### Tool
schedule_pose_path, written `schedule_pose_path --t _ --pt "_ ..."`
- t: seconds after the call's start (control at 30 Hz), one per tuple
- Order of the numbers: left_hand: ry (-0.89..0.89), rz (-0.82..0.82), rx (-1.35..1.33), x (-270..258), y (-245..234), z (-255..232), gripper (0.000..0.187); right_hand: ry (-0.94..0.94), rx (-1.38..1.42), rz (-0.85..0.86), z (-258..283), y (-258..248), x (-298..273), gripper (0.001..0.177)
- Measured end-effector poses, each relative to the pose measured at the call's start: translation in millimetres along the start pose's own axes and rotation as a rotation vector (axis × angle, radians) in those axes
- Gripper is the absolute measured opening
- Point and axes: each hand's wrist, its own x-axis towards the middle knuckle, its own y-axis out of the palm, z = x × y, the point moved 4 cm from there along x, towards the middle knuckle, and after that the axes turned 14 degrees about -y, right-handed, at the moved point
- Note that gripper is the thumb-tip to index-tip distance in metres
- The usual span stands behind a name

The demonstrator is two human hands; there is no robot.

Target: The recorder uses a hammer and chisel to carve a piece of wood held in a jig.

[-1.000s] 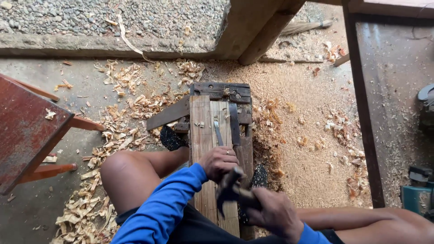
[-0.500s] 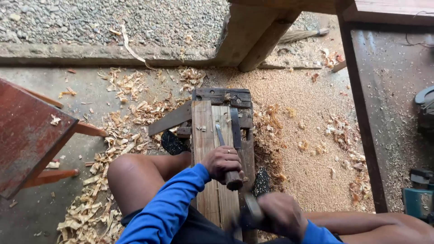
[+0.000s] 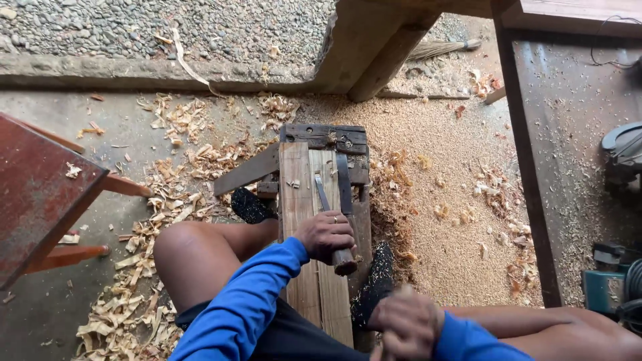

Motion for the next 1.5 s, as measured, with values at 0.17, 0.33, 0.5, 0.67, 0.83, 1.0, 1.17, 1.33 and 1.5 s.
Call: schedule_pose_path --t 0.17,0.33,0.5,0.67,0.83,1.0,1.17,1.33,1.5 --pt "0.023 0.025 0.049 0.4 0.8 3.8 0.017 0.386 -0.073 0.169 -32.0 36.4 -48.3 0.034" --pt "0.049 0.046 0.084 -6.8 13.8 18.3 0.027 0.228 -0.076 0.264 -20.7 34.4 -58.4 0.027" --pt "0.077 0.053 0.127 -4.8 8.1 14.7 0.029 0.417 -0.116 0.286 -40.3 6.7 -12.7 0.044" --pt "0.052 0.075 0.152 -11.6 13.9 14.8 0.028 0.021 -0.11 0.158 -24.8 20.3 -39.3 0.038" --pt "0.084 0.117 0.183 -5.5 11.5 19.4 0.031 0.563 -0.206 0.337 -65.8 58.9 -78.6 0.034" --pt "-0.121 -0.055 0.071 20.3 7.9 102.1 0.025 0.726 -0.188 0.11 -42.2 23.2 -53.9 0.037" --pt "-0.963 -0.724 -0.479 84.7 -51.9 229.3 0.034 0.867 -0.167 -0.073 12.2 19.8 -45.4 0.035" --pt "-0.452 -0.55 0.262 138.2 -172.7 100.3 0.036 1.085 0.042 -0.362 17.3 42.3 -96.7 0.023" --pt "-0.773 0.159 0.43 70.7 -84.1 121.1 0.041 1.206 0.153 -0.423 13.3 67.5 -122.1 0.025"
